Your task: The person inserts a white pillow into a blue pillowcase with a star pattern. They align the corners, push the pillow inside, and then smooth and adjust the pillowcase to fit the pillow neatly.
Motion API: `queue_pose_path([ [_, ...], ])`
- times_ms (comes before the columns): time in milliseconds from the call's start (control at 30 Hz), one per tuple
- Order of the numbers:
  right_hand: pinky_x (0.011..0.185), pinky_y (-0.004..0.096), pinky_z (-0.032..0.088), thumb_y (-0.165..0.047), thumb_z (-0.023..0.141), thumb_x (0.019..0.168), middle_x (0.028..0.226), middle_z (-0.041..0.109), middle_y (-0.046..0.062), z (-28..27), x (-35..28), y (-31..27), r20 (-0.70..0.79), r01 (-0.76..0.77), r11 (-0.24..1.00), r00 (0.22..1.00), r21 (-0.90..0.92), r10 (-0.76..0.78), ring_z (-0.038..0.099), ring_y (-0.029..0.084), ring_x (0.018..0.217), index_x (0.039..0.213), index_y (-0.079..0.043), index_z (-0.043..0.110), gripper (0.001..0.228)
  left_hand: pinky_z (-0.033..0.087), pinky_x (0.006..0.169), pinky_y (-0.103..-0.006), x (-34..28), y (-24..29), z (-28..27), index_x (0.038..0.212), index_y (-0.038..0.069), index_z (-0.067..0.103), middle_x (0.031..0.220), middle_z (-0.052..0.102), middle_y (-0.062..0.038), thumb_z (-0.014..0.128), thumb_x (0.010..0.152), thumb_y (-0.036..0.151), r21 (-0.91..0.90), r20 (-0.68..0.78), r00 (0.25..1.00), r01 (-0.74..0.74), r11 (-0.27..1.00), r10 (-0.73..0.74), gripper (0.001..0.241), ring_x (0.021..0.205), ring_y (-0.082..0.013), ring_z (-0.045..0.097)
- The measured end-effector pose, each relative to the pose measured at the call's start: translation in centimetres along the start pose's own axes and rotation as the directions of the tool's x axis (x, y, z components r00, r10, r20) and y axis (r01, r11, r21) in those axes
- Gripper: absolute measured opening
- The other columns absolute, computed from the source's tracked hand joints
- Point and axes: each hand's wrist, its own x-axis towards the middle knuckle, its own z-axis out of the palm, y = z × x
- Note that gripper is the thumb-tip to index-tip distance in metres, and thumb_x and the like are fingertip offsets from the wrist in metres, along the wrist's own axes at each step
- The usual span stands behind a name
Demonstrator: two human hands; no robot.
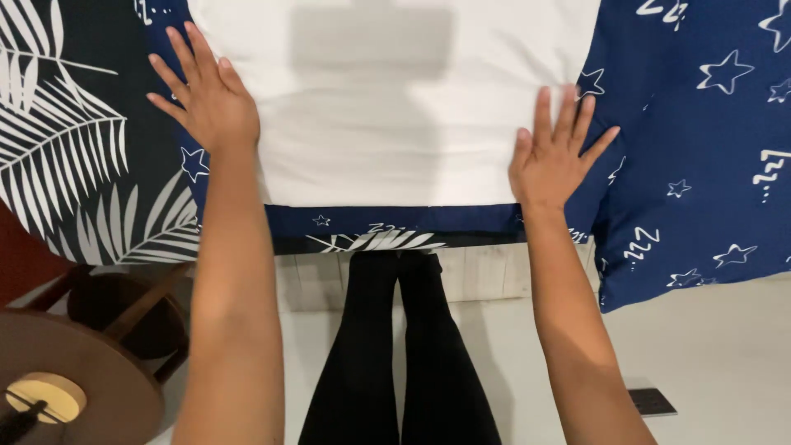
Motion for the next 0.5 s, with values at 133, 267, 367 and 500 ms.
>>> queue_pose_path([
  [133,0.122,0.068,-0.001,-0.043,0.035,0.115,0.172,0.025,0.012,0.7,-0.3,0.6,-0.012,-0.073,0.991,0.997,0.112,0.074,0.015,0.032,0.159,0.167,-0.021,0.04,0.056,-0.004,0.122,-0.0704,-4.2,7.0,3.7,0.169,0.018,0.016,0.175,0.011,-0.009,0.026,0.116,0.036,0.135,-0.096,0.985,0.158,0.978,-0.146,0.057,0.159,-0.0381,0.003],
  [267,0.121,0.068,-0.003,-0.044,0.032,0.115,0.172,0.023,0.012,1.2,0.4,1.1,0.025,-0.084,0.99,0.996,0.117,0.082,0.015,0.033,0.159,0.167,-0.021,0.038,0.057,0.007,0.123,-0.0757,-16.6,19.8,11.4,0.164,0.011,0.026,0.171,0.021,-0.009,0.041,0.112,0.036,0.055,-0.174,0.927,-0.327,0.943,0.332,0.059,0.159,-0.0337,0.014],
  [367,0.121,0.068,-0.003,-0.045,0.029,0.116,0.173,0.022,0.012,2.1,0.9,1.9,0.096,-0.121,0.988,0.989,0.095,0.112,0.015,0.034,0.159,0.167,-0.022,0.035,0.056,0.016,0.122,-0.074,-22.0,23.7,12.0,0.162,0.019,0.029,0.17,0.025,0.0,0.045,0.107,0.042,-0.127,0.008,0.849,-0.523,0.843,0.528,0.061,0.159,-0.0273,0.018],
  [500,0.123,0.065,-0.003,-0.042,0.024,0.114,0.173,0.02,0.008,1.2,0.7,1.2,0.065,-0.123,0.989,0.991,0.082,0.117,0.014,0.031,0.16,0.167,-0.025,0.032,0.057,0.02,0.125,-0.068,-20.4,20.3,12.0,0.167,0.027,0.023,0.174,0.021,0.006,0.044,0.107,0.041,-0.117,0.108,0.792,-0.59,0.799,0.601,0.065,0.162,-0.0222,0.016],
])
